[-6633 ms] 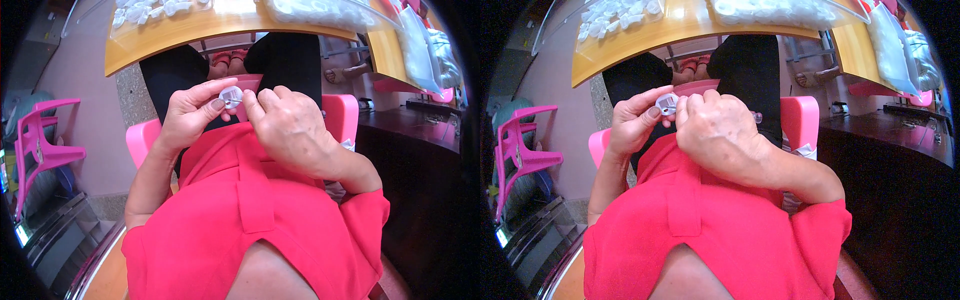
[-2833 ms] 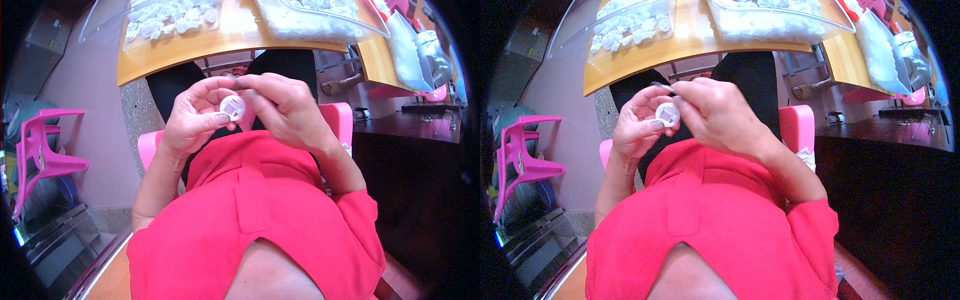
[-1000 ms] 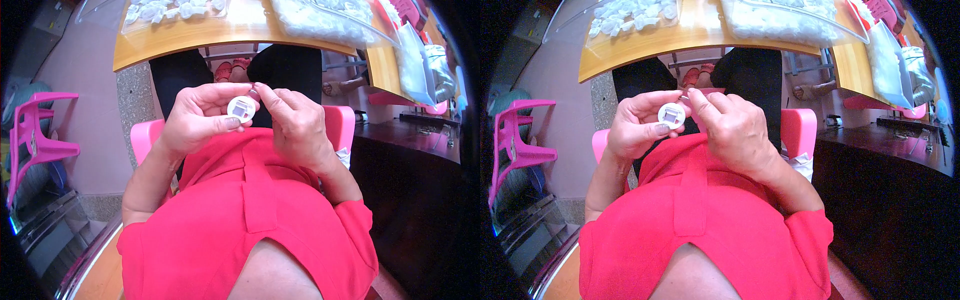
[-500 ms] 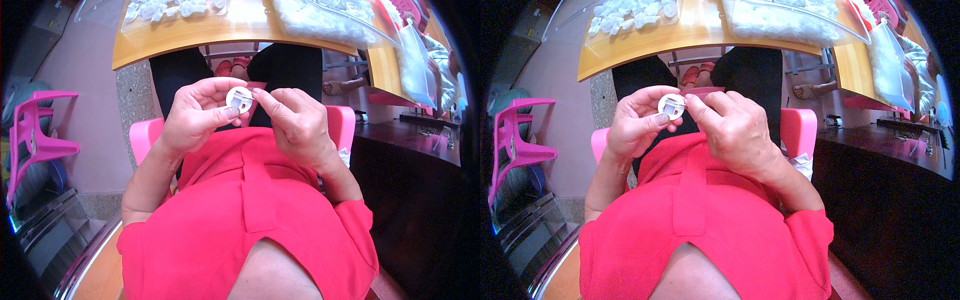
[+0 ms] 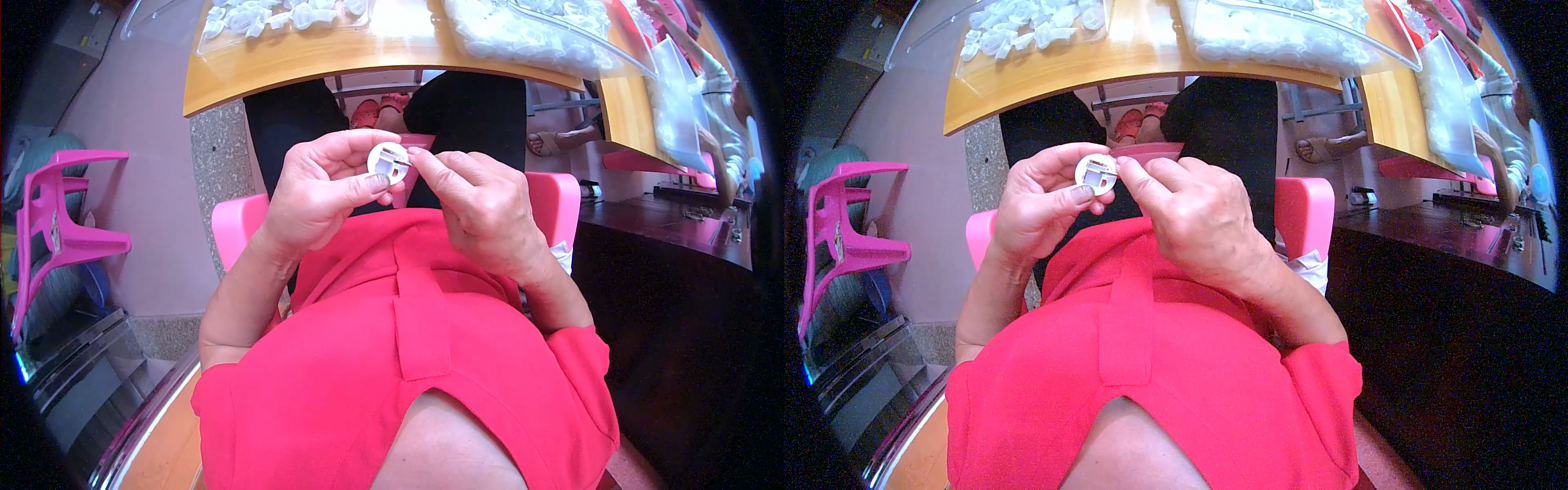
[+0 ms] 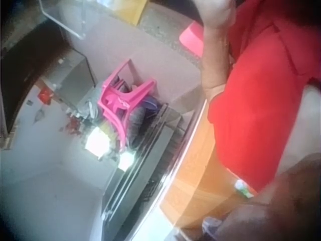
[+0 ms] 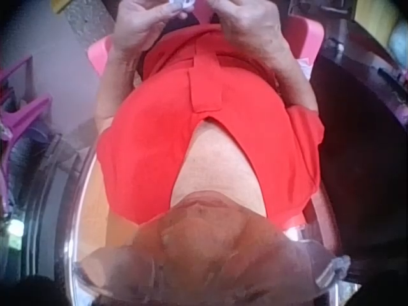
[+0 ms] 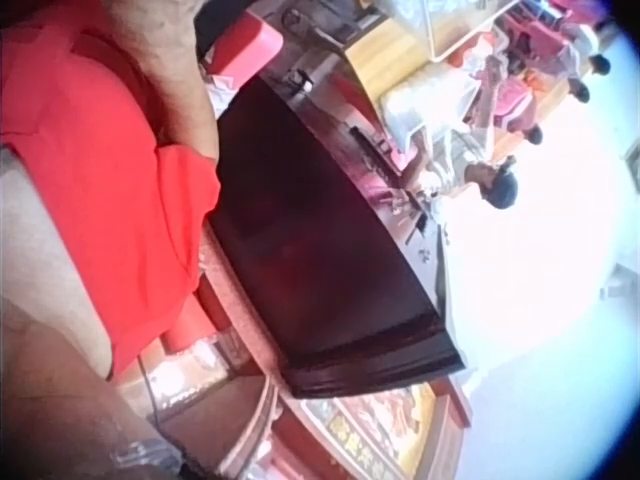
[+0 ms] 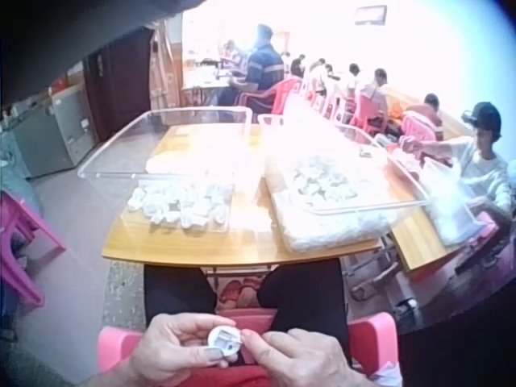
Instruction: The person assembles small white plastic battery components by hand at a workshop table.
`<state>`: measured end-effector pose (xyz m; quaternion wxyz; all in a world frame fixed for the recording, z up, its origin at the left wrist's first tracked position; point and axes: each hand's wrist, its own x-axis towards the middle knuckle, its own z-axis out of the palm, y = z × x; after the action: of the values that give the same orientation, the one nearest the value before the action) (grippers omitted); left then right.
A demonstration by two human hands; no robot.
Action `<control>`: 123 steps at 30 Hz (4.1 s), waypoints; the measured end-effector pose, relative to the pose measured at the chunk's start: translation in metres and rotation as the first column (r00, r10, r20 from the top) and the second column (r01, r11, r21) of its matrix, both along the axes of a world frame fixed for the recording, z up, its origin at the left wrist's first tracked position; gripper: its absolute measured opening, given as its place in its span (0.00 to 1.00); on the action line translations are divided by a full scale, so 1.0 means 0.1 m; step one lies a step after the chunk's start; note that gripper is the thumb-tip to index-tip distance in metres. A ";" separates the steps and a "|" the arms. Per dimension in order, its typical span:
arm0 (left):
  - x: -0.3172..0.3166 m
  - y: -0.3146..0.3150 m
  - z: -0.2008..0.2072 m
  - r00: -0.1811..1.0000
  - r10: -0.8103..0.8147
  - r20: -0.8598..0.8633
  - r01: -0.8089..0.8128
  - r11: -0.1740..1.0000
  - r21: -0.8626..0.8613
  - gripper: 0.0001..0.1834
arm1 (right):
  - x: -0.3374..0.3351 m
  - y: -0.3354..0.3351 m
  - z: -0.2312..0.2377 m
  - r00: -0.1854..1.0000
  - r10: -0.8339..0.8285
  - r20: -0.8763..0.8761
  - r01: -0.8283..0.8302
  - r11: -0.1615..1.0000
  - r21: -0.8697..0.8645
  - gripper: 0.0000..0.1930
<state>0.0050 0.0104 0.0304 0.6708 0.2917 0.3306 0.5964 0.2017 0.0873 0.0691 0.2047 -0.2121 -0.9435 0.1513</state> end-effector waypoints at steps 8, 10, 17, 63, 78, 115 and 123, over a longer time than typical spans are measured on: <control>0.07 -0.02 -0.04 0.990 0.061 -0.130 -0.057 0.998 0.034 0.22 | 0.00 -0.02 -0.02 0.999 -0.017 0.048 0.019 1.000 -0.025 0.22; 0.06 -0.01 -0.07 0.996 0.037 -0.083 -0.035 0.999 0.030 0.22 | 0.00 -0.01 -0.01 0.998 -0.029 0.054 0.030 0.999 -0.024 0.23; 0.07 0.03 -0.05 0.998 0.054 -0.010 -0.054 0.998 0.030 0.20 | 0.03 0.00 0.08 0.997 -0.062 0.050 0.054 0.987 0.154 0.23; 0.19 -0.02 -0.19 0.983 -0.015 -0.184 0.019 1.000 0.019 0.19 | 0.10 -0.15 0.10 0.954 -0.032 0.297 -0.112 0.882 0.458 0.16; 0.17 0.06 -0.26 0.997 -0.068 -0.036 0.071 0.994 0.080 0.22 | 0.16 -0.16 0.07 0.966 -0.111 0.232 -0.001 0.901 0.434 0.18; 0.19 0.05 -0.21 0.979 -0.051 -0.196 0.072 0.992 0.103 0.21 | 0.21 -0.12 0.19 0.950 -0.093 0.297 -0.077 0.854 0.514 0.16; 0.19 0.03 -0.21 0.988 -0.049 -0.147 0.059 0.996 0.064 0.22 | 0.17 -0.11 0.11 0.977 -0.024 0.214 -0.109 0.800 0.590 0.14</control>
<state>0.0244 0.0139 0.0097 0.6506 0.3660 0.3497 0.5661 0.2183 0.0767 0.0800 0.1566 -0.1302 -0.9637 -0.1725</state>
